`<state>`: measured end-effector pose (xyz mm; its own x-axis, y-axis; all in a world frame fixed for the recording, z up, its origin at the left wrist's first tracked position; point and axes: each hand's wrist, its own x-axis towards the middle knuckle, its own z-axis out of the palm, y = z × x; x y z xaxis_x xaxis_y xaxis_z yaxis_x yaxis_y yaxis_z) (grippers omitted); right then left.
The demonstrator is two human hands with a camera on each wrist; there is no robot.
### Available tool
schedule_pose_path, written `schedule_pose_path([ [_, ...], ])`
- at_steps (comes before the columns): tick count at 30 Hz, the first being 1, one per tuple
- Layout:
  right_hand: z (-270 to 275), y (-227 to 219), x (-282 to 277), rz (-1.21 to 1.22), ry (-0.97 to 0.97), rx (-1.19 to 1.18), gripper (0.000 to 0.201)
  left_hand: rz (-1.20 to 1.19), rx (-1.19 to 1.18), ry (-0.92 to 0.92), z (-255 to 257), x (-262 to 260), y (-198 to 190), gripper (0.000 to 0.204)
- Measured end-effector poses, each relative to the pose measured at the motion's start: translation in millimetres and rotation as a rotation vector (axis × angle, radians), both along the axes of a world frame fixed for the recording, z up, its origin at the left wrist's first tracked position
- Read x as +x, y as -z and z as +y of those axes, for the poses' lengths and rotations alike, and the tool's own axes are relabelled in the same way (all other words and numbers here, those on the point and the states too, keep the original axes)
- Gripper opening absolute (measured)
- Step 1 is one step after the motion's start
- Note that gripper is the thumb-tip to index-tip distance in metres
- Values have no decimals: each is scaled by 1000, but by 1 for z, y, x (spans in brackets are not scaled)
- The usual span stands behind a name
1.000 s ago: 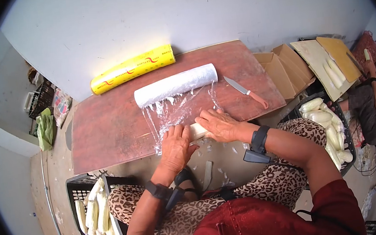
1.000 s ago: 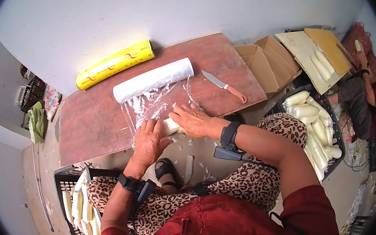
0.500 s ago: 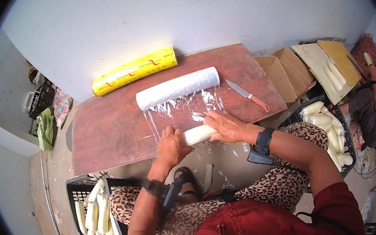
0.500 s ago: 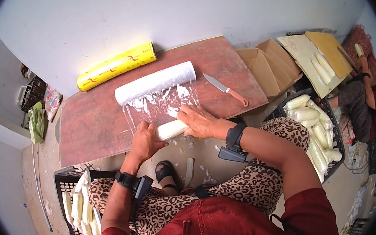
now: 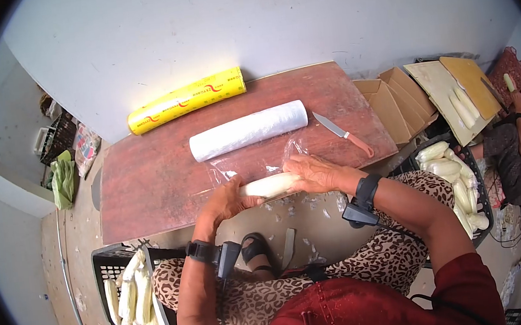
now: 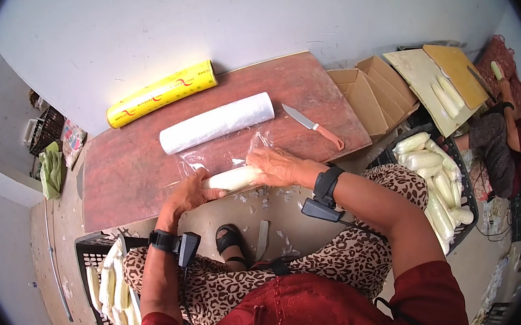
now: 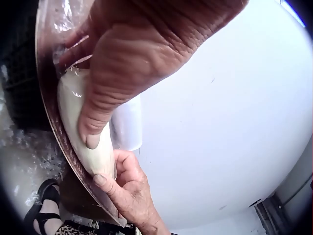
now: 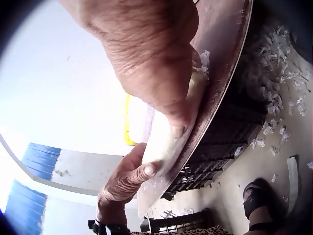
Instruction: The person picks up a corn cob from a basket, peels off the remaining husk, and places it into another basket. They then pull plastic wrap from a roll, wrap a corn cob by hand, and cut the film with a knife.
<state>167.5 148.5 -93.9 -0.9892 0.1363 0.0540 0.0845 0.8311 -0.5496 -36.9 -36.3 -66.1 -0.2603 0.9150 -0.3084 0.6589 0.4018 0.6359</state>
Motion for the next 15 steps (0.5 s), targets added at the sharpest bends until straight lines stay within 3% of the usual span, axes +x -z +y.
schedule_pose_path([
  [2,-1,1,2,58,17,-9,36,82,7,26,2,-1,2,68],
  [8,-1,-9,0,-128,31,-1,33,-29,-103,-32,2,-9,0,69],
  [15,-2,-12,-3,-156,114,-113,37,-44,-112,-40,3,-14,2,75],
])
